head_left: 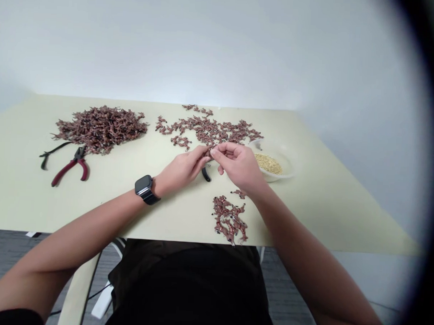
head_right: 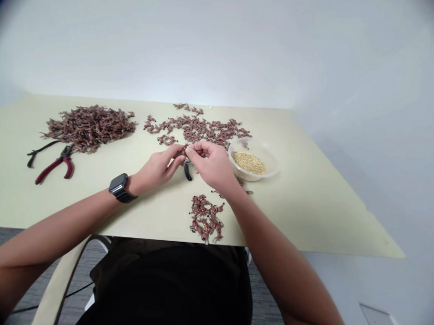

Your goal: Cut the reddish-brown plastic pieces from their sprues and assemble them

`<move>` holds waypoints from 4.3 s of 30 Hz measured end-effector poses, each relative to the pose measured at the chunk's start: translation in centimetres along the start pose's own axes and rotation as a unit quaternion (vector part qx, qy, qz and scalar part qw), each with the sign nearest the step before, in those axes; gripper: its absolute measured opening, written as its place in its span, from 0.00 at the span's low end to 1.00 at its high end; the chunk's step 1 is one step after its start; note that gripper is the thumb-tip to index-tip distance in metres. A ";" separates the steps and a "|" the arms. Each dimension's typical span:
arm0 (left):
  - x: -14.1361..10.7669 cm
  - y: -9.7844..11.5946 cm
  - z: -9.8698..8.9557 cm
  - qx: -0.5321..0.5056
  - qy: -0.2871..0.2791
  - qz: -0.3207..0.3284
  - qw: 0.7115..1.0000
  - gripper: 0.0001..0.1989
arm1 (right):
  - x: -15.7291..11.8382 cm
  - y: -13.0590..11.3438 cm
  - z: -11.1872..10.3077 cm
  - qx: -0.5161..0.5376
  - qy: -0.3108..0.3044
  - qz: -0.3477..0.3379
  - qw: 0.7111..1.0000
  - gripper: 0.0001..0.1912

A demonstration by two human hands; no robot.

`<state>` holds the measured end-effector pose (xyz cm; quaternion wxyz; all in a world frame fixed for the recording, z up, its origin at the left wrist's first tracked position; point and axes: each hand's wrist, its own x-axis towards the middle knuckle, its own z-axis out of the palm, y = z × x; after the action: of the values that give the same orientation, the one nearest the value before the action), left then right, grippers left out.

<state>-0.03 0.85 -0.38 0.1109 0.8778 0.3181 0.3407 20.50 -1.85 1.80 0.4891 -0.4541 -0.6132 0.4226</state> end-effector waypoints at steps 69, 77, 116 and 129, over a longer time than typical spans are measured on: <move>1.2 -0.4 1.1 -0.585 0.023 -0.344 0.734 0.12 | 0.5 1.9 0.3 -0.266 0.053 -0.216 0.938 0.06; 1.0 0.9 1.2 -0.609 0.031 -0.358 0.707 0.13 | 0.2 2.1 1.2 -0.382 0.042 -0.294 0.875 0.11; 0.7 0.7 2.8 -0.507 0.118 -0.255 0.815 0.15 | 0.9 2.3 0.6 -0.248 0.044 -0.232 0.939 0.06; 0.5 0.9 2.3 -0.466 0.108 -0.235 0.846 0.15 | 1.4 2.9 -0.5 -0.107 0.050 -0.124 0.985 0.06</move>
<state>2.25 0.53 -1.41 0.5486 0.5795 0.3283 0.5054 21.20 0.23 -0.57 0.5162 -0.4452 -0.6811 0.2673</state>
